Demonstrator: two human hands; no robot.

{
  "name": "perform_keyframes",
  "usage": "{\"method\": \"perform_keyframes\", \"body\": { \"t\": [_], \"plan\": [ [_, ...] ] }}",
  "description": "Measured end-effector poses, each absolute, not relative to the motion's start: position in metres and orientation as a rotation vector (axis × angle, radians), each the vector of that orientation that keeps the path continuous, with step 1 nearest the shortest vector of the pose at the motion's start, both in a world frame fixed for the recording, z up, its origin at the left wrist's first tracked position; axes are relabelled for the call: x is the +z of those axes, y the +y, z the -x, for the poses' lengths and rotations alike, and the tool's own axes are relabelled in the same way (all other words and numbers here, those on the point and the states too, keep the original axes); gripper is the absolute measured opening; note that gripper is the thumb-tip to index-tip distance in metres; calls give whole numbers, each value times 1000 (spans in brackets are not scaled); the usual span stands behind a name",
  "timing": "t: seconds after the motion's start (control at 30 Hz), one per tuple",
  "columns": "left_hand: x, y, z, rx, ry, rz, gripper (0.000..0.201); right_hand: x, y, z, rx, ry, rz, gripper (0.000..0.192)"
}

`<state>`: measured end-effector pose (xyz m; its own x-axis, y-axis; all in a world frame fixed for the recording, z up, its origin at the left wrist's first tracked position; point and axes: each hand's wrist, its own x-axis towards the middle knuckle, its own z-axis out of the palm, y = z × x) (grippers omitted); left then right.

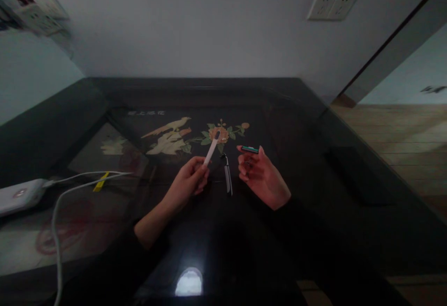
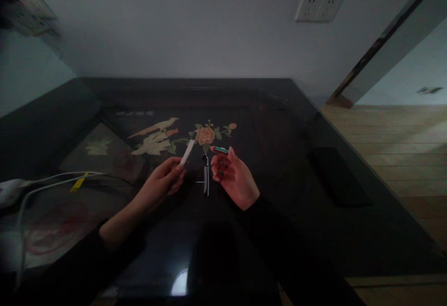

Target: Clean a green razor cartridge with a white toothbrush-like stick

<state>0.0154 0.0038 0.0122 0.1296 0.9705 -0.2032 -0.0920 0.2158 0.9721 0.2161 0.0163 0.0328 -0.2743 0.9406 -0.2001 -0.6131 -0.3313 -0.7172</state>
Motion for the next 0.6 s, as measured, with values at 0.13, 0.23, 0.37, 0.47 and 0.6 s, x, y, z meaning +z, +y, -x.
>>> {"method": "perform_keyframes", "body": {
  "t": [0.13, 0.23, 0.37, 0.47, 0.6],
  "plan": [
    [13, -11, -27, 1092, 1049, -1029, 34, 23, 16, -216, 1838, -631, 731, 39],
    [14, -20, -34, 1097, 969, -1039, 40, 19, 11, -216, 1844, -637, 717, 41],
    [14, -28, -38, 1050, 905, -977, 41, 20, 5, -214, 1832, -694, 732, 42],
    [13, -30, -38, 897, 924, -861, 39, 24, 3, -214, 1801, -737, 732, 42],
    [15, -30, -36, 749, 983, -865, 43, 27, 2, -215, 1786, -704, 733, 39]
  ]
}}
